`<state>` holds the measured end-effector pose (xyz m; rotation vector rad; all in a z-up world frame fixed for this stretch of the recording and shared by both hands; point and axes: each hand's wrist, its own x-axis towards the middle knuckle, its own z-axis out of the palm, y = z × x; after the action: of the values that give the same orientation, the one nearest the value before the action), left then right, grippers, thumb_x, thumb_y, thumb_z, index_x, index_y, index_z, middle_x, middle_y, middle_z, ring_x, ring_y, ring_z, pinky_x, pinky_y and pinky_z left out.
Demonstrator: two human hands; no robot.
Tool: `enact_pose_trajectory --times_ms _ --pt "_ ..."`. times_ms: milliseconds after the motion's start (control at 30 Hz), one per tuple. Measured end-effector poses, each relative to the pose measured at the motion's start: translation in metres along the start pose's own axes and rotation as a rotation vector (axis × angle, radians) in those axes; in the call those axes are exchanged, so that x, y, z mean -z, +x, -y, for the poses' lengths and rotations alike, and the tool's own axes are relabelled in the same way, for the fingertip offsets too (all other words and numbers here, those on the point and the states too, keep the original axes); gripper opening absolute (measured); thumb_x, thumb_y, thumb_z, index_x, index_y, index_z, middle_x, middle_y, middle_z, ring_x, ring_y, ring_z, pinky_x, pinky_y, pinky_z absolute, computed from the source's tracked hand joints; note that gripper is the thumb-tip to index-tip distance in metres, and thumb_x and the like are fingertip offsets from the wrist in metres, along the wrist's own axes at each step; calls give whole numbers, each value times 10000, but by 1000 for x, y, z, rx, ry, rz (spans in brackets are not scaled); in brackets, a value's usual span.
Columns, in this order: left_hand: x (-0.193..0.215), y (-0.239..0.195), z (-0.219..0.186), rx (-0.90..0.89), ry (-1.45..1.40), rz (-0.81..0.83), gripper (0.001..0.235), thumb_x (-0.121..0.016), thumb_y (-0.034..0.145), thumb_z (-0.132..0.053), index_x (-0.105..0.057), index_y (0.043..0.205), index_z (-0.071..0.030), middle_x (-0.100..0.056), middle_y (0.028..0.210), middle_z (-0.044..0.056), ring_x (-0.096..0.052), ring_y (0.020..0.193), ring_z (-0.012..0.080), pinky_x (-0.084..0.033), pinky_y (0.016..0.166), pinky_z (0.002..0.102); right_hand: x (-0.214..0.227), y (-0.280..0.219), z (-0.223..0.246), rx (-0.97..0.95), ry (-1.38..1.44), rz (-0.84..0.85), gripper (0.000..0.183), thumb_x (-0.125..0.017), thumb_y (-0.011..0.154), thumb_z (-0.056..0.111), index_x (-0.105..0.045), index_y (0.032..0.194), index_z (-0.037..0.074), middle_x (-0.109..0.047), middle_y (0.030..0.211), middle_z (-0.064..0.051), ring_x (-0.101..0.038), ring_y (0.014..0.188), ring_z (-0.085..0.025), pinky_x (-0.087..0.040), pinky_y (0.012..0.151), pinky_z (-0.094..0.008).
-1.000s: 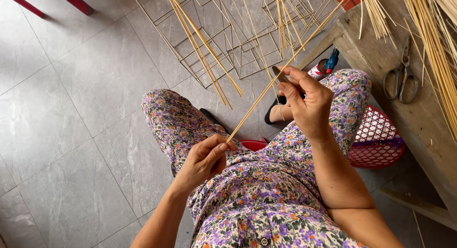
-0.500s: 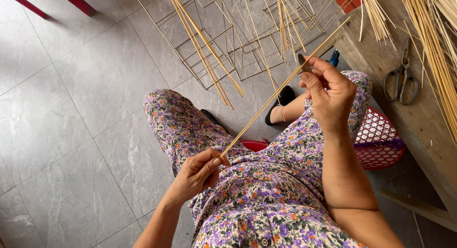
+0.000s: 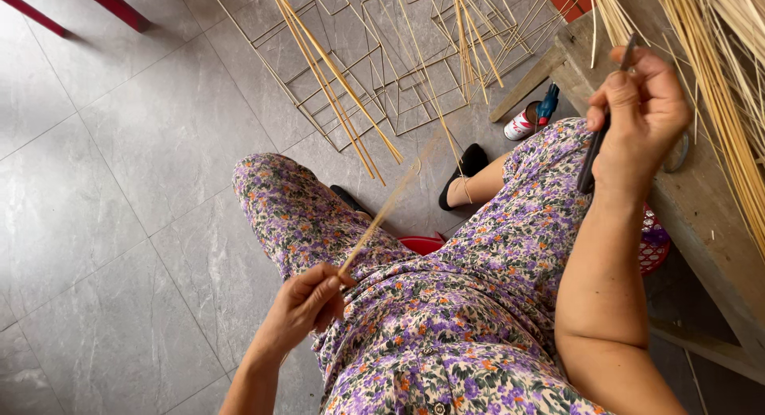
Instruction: The person sits on a low stool and uses a knife to sharpen the ends of thin wooden sticks. They hold each stick with one hand and scrape the blade along the wood to create a point, then place the sharpened stick into a metal wire rack on the floor.
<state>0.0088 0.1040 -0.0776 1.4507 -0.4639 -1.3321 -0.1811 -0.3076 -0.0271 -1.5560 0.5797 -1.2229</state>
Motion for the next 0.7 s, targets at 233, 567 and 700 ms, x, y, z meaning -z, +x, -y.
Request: enact_pose_trajectory --times_ms 233,567,700 --pt "2 49 -38 -216 70 -121 297 -546 1047 -156 -701 1265 -26 -621 832 -2 -661 730 90 -589 682 251 -50 -52 -14 -171 143 261 211 -696 1038 73 -550 887 85 -709 1216 -36 -497 751 -15 -391 551 -168" --pt "-14 120 -66 -347 -132 -190 147 -714 972 -133 -658 1099 -84 -691 882 -21 -656 772 64 -559 667 244 -130 -123 -22 -273 66 624 185 -645 1061 179 -695 1157 28 -679 834 32 -613 748 2 -526 681 -172" --pt "-29 131 -50 -386 -135 -205 120 -714 984 -126 -638 1061 -75 -696 879 -7 -678 780 75 -590 667 249 -141 -105 -27 -409 118 499 187 -685 1012 208 -677 1093 40 -635 768 13 -458 551 19 -361 487 -161"
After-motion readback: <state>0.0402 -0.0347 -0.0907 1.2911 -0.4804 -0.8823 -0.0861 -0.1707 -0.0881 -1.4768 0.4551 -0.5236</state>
